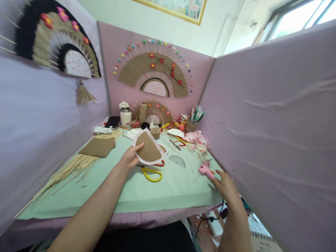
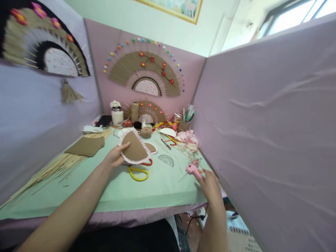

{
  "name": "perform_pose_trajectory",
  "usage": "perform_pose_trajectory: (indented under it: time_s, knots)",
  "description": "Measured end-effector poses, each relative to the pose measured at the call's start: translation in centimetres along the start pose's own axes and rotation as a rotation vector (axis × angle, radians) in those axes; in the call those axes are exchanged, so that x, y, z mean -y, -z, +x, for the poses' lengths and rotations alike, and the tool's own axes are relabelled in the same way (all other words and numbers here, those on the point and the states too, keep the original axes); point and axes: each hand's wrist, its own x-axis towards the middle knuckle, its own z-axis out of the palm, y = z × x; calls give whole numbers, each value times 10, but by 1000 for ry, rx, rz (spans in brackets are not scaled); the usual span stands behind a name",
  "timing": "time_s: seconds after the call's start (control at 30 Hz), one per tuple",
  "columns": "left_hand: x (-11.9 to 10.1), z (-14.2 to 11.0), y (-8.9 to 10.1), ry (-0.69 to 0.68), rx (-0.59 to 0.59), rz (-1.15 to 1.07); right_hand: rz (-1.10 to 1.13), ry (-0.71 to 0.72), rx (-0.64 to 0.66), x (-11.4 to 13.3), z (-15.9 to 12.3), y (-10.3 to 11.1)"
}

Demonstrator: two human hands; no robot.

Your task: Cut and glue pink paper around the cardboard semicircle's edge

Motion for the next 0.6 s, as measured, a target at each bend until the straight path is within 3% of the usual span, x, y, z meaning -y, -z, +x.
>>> perform_pose_trajectory:
  time_s: [0.17, 0.3, 0.43, 0.6]
  knots:
    - [5, -1, 0, -83, 33, 6, -125, -7, 65, -10, 5, -34]
    - [6, -2, 1, -78, 30, 30, -149, -6, -24, -12, 6, -45]
    - [7, -2, 0, -64, 61, 44, 12, 40, -98, -10, 4, -41]
    - [9, -2, 1, -57, 71, 68, 287, -59, -231, 14, -8, -13]
